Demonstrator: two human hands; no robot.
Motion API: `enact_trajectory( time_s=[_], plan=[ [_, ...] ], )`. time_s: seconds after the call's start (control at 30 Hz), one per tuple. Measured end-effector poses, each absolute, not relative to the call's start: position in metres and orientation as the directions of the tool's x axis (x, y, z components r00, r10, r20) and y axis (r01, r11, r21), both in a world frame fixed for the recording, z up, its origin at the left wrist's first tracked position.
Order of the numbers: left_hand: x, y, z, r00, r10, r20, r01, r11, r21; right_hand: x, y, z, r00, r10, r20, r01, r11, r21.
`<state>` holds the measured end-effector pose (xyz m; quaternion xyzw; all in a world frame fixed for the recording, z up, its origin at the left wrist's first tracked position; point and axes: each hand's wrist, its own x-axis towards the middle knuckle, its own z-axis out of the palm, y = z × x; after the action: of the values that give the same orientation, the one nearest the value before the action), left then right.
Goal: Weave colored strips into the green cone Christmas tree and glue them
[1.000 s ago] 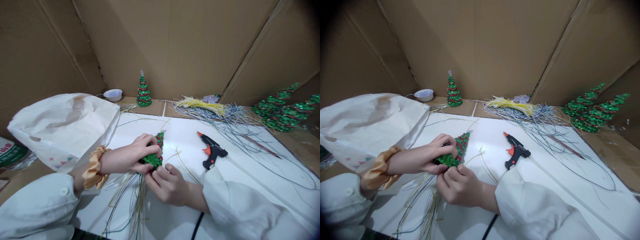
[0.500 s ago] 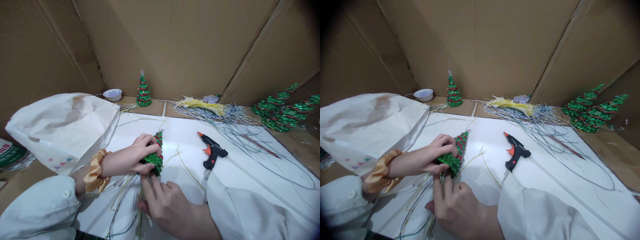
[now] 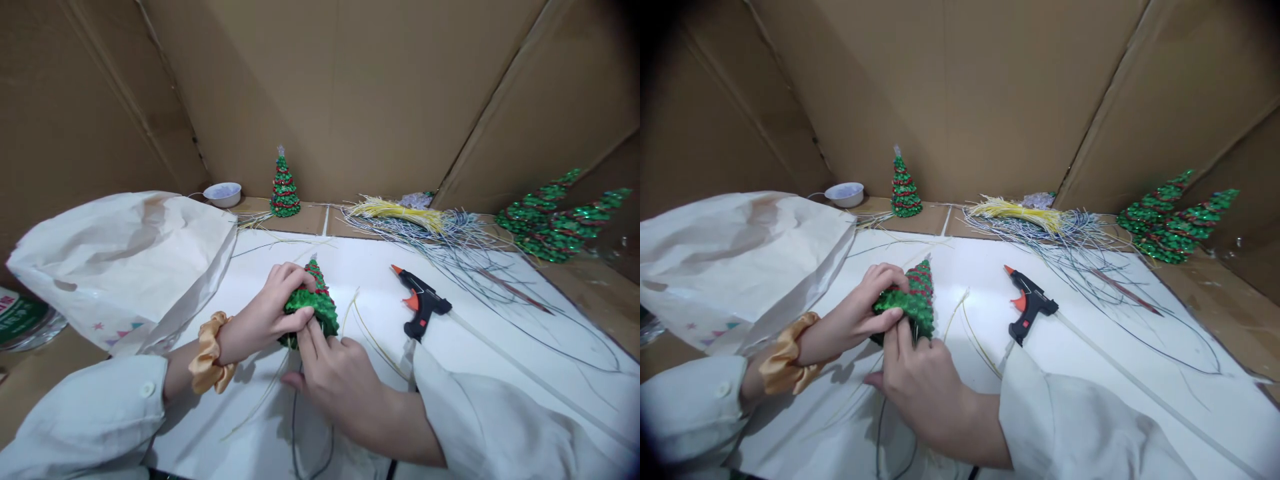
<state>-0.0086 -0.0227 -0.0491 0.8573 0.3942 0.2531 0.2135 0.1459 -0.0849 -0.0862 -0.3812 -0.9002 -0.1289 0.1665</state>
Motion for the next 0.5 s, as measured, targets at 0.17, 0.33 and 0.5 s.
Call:
enact_trajectory(
  time_s=[0.17,0.33,0.5],
  plan=[
    [-0.001,-0.028,-0.062,0.306,0.869,0.388,0.552,-0.494,0.671,0.149,-0.073,-0.079,-0.613,0.668,0.423,0.765,0.636,0.103],
    [0.005,-0.033,-0.077,0.171,0.904,0.391,0.515,-0.421,0.747,0.149,-0.066,-0.081,-0.595,0.662,0.456,0.771,0.631,0.088],
    [0.008,-0.035,-0.088,0.123,0.912,0.39,0.478,-0.399,0.783,0.151,-0.059,-0.087,-0.586,0.652,0.481,0.767,0.637,0.071]
  ],
)
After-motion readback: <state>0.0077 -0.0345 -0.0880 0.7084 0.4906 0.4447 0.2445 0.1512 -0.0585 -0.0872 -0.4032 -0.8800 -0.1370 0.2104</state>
